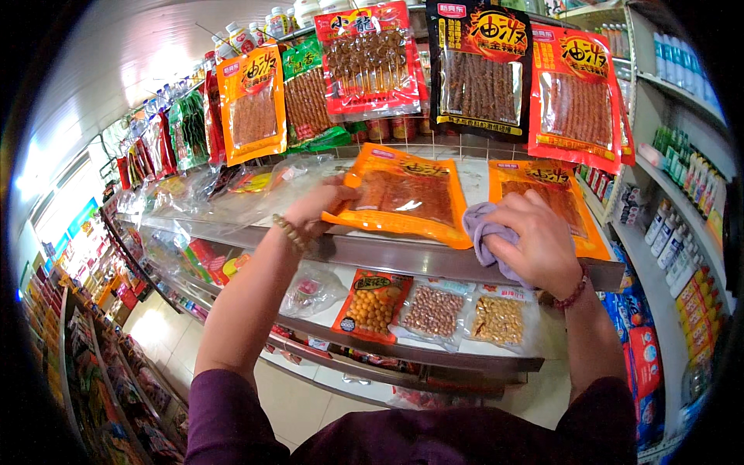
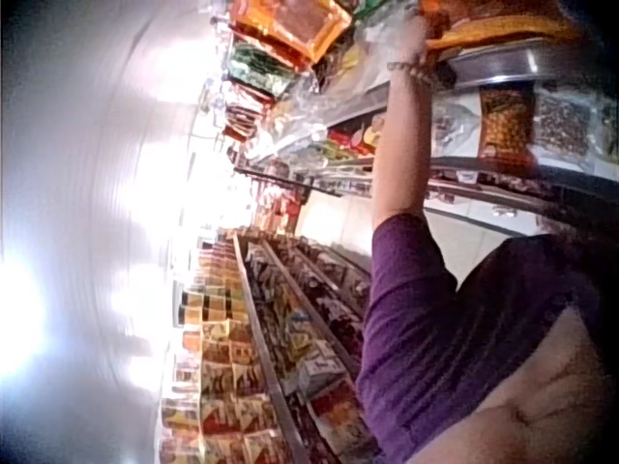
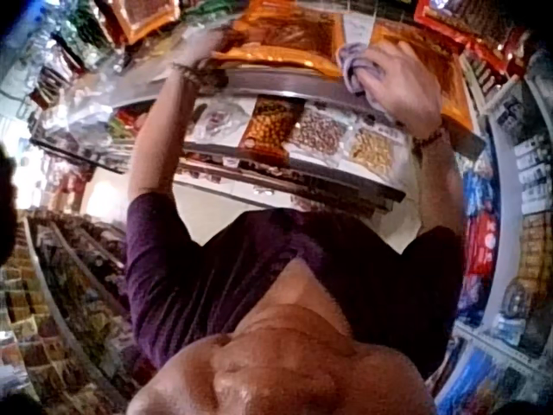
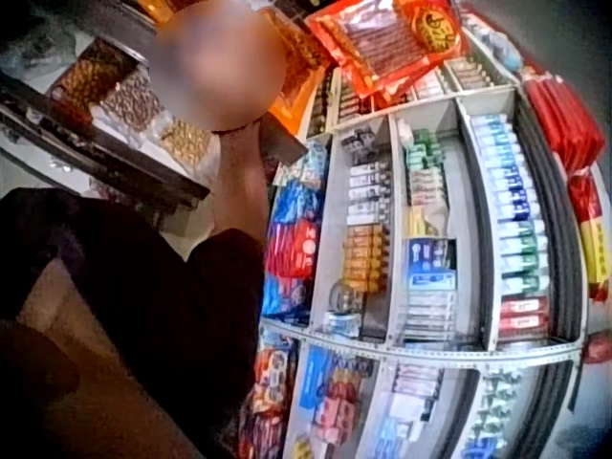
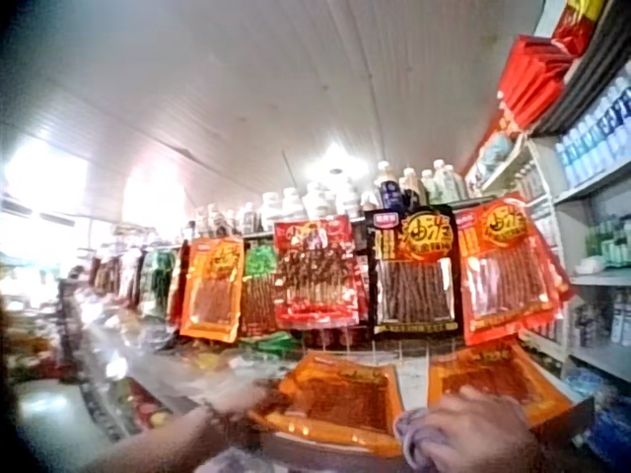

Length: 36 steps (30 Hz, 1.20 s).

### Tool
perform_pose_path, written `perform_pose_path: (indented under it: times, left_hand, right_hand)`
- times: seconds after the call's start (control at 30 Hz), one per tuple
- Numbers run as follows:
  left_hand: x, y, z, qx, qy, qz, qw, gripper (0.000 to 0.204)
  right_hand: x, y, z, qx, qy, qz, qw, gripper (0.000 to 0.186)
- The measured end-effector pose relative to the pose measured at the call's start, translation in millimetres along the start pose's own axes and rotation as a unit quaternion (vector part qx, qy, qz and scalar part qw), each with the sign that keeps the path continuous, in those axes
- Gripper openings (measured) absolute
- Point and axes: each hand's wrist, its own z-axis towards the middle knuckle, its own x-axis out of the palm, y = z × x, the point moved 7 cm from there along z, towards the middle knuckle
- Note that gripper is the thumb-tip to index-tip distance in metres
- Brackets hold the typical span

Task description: The person wipes the surfaces of store shelves with a cloth, moving items like a wet wipe pack and snack packages aside to reach the shelf surface, then returns them. The person cleans multiple shelf sections in a retail aisle.

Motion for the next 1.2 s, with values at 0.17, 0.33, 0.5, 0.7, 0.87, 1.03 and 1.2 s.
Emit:
perform_pose_path:
  times: [0.17,0.33,0.5,0.7,0.87,1.03,1.2]
  left_hand:
    - [-33,-25,-56,0.089,-0.002,-0.062,0.994,0.045]
    - [-107,-31,-81,0.280,-0.052,-0.083,0.955,0.040]
    - [-159,-23,-75,0.337,-0.162,-0.154,0.915,0.025]
    - [-186,-14,-45,0.384,-0.222,-0.123,0.888,0.023]
    - [-189,-6,-45,0.413,-0.226,-0.123,0.874,0.031]
    - [-182,-5,-48,0.401,-0.238,-0.109,0.878,0.028]
    - [-174,-7,-56,0.430,-0.242,-0.120,0.862,0.026]
  right_hand:
    - [2,-5,0,0.007,0.013,-0.009,1.000,0.021]
    - [2,-7,8,-0.014,0.019,-0.019,1.000,0.021]
    - [0,6,62,-0.016,0.020,-0.004,1.000,0.023]
    - [84,-20,96,0.079,0.249,-0.092,0.961,0.030]
    - [128,-25,90,0.059,0.302,-0.178,0.934,0.037]
    - [158,-39,120,0.053,0.331,-0.200,0.921,0.043]
    - [205,-52,164,0.053,0.308,-0.185,0.932,0.041]
